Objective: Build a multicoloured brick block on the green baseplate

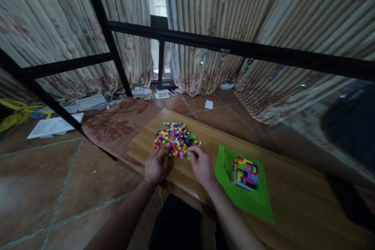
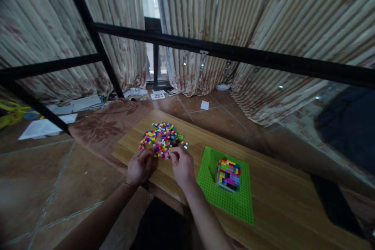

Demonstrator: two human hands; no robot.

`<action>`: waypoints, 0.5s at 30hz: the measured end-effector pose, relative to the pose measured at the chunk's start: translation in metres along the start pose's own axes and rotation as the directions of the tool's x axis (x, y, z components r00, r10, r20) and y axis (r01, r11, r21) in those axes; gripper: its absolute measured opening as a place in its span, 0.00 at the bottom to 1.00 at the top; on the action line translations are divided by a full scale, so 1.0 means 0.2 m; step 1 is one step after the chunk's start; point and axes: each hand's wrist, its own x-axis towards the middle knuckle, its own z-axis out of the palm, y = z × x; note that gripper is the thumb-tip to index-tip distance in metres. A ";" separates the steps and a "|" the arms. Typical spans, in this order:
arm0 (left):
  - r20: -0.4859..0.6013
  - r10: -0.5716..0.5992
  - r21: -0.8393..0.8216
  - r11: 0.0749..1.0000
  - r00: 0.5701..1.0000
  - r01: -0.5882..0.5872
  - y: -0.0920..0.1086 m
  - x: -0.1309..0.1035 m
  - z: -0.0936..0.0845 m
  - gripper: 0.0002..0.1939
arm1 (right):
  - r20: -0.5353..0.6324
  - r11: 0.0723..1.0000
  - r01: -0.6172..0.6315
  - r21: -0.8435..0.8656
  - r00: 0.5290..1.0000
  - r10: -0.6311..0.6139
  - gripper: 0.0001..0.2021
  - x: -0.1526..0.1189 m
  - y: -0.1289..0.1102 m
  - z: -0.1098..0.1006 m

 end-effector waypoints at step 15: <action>-0.192 0.163 -0.175 0.965 0.968 -0.197 0.29 -0.09 0.02 0.08 | -0.501 0.899 -0.373 0.228 0.747 0.437 0.16 -0.75 0.45 -0.68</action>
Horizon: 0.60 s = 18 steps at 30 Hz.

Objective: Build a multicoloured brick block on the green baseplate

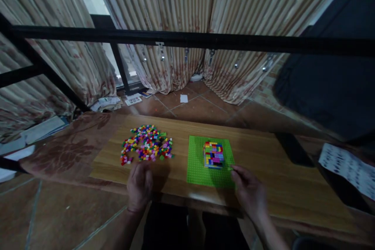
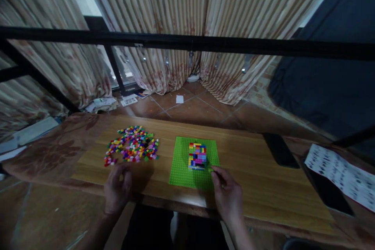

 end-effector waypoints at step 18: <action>0.443 0.170 -0.301 0.953 0.880 -0.033 0.67 0.05 0.36 0.17 | 0.006 0.993 0.019 0.113 1.000 -0.020 0.13 0.21 -0.01 0.10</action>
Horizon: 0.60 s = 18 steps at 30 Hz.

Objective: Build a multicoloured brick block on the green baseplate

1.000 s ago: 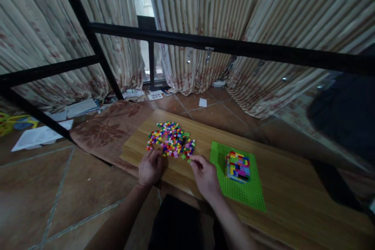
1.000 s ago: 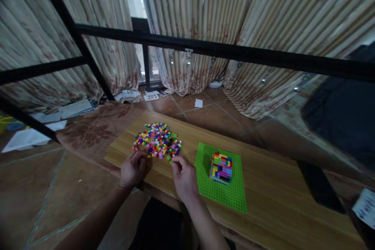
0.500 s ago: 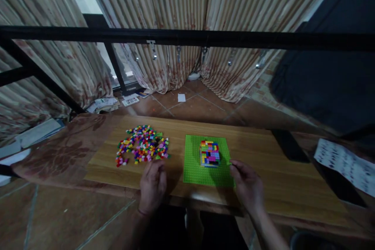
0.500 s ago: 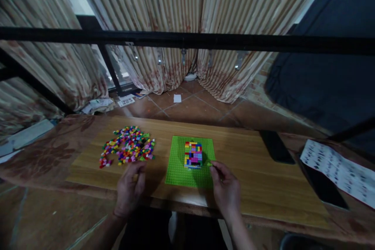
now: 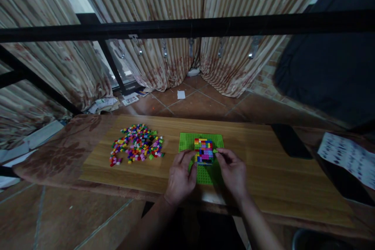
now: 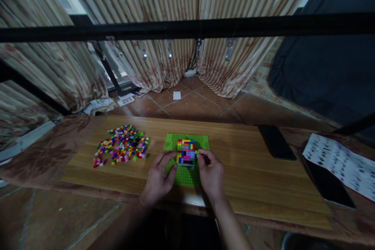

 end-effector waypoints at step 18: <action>0.024 0.037 0.143 0.989 0.999 -0.040 0.02 0.02 0.06 0.18 | -0.074 0.979 0.064 -0.193 0.994 -0.080 0.12 -0.02 -0.11 0.05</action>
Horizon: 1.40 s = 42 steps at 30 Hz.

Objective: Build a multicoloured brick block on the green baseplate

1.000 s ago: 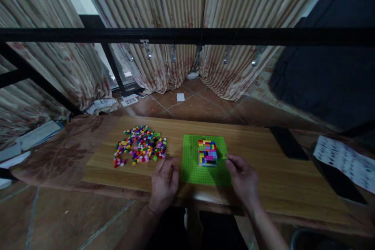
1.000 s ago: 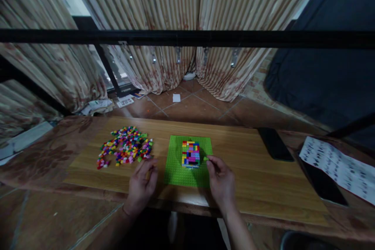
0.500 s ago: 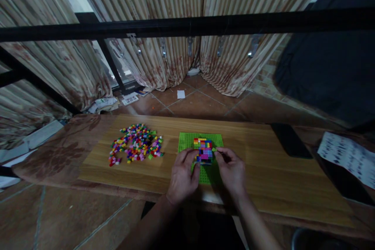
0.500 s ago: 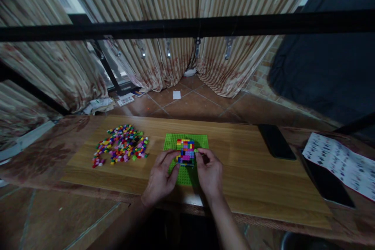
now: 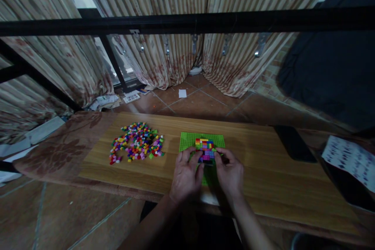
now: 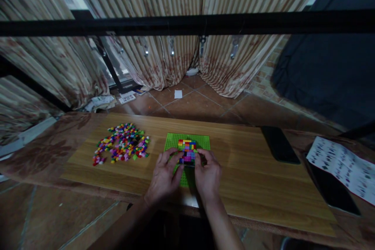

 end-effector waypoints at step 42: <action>-0.045 -0.232 -0.282 0.936 0.972 0.210 -0.04 0.04 0.02 0.15 | 0.102 0.867 0.457 -0.199 0.890 -0.445 0.11 0.04 -0.01 0.13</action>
